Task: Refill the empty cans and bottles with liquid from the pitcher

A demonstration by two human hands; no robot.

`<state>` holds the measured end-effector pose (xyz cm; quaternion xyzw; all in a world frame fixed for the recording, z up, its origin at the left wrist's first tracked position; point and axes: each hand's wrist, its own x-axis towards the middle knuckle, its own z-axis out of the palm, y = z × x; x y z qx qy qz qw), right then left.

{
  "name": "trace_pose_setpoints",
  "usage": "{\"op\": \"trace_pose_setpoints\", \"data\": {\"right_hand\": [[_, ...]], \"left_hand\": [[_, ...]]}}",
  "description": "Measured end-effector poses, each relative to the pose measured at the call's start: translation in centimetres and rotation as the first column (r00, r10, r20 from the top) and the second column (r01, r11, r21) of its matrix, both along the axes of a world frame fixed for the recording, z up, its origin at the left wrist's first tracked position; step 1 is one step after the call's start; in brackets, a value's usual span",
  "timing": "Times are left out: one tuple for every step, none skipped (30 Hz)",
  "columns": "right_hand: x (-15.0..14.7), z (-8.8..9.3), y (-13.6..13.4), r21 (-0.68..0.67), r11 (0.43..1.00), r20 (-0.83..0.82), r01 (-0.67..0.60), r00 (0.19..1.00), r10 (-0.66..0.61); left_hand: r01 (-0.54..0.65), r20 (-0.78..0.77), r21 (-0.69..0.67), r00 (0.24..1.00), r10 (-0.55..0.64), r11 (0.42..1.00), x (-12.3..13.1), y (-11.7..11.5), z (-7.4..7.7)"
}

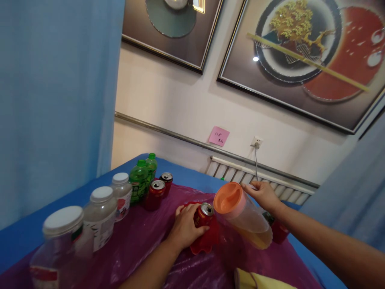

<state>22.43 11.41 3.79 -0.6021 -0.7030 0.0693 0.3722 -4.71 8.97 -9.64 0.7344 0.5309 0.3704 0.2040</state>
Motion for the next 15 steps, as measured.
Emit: {"op": "trace_pose_setpoints", "data": {"right_hand": [[0.01, -0.03, -0.01, 0.002, 1.000, 0.004, 0.002, 1.000, -0.002], [0.01, -0.07, -0.01, 0.005, 1.000, 0.008, 0.005, 1.000, -0.005], [0.01, -0.09, -0.02, 0.009, 1.000, 0.010, 0.008, 1.000, -0.008], [0.00, -0.12, -0.04, 0.011, 1.000, 0.011, 0.010, 1.000, -0.010], [-0.01, -0.13, -0.05, 0.012, 1.000, 0.009, 0.010, 1.000, -0.011], [-0.01, -0.14, -0.07, 0.010, 1.000, 0.006, 0.009, 1.000, -0.009], [-0.02, -0.15, -0.08, 0.005, 1.000, 0.000, 0.007, 1.000, -0.007], [-0.02, -0.16, -0.09, -0.002, 1.000, -0.005, 0.004, 1.000, -0.004], [-0.01, -0.17, -0.09, -0.006, 1.000, -0.010, 0.003, 1.000, -0.003], [0.01, -0.19, -0.09, -0.007, 1.000, -0.014, 0.002, 1.000, -0.002], [0.03, -0.21, -0.08, -0.006, 1.000, -0.014, 0.001, 1.000, -0.002], [0.06, -0.22, -0.06, -0.002, 1.000, -0.013, 0.001, 1.000, -0.001], [0.08, -0.24, -0.05, 0.003, 1.000, -0.010, 0.000, 1.000, 0.000], [0.10, -0.25, -0.04, 0.007, 1.000, -0.007, 0.000, 1.000, 0.000], [0.11, -0.25, -0.04, 0.009, 1.000, -0.005, 0.000, 1.000, 0.000]], "left_hand": [[0.001, -0.001, -0.003, 1.000, -0.001, 1.000, 0.00, 0.00, -0.01], [0.002, -0.001, -0.006, 1.000, -0.002, 1.000, 0.00, 0.00, 0.00], [0.004, -0.001, -0.008, 1.000, -0.004, 1.000, 0.00, -0.01, 0.00], [0.005, 0.000, -0.009, 1.000, -0.005, 1.000, -0.01, -0.01, 0.01], [0.006, 0.000, -0.008, 1.000, -0.006, 1.000, -0.01, -0.01, 0.01], [0.007, 0.001, -0.006, 1.000, -0.007, 1.000, -0.01, -0.01, 0.01], [0.007, 0.002, -0.004, 1.000, -0.007, 1.000, 0.00, 0.00, 0.00], [0.007, 0.002, -0.003, 1.000, -0.007, 1.000, 0.02, 0.00, -0.02], [0.006, 0.003, -0.002, 1.000, -0.006, 1.000, 0.04, 0.01, -0.04], [0.006, 0.003, -0.001, 1.000, -0.006, 1.000, 0.06, 0.02, -0.05], [0.004, 0.003, -0.001, 1.000, -0.004, 1.000, 0.08, 0.02, -0.05], [0.004, 0.002, -0.002, 1.000, -0.004, 1.000, 0.10, 0.01, -0.04], [0.004, 0.001, -0.003, 1.000, -0.004, 1.000, 0.12, 0.00, -0.01], [0.004, 0.001, -0.004, 1.000, -0.004, 1.000, 0.12, -0.02, 0.02], [0.004, 0.001, -0.004, 1.000, -0.004, 1.000, 0.12, -0.04, 0.06]]}}
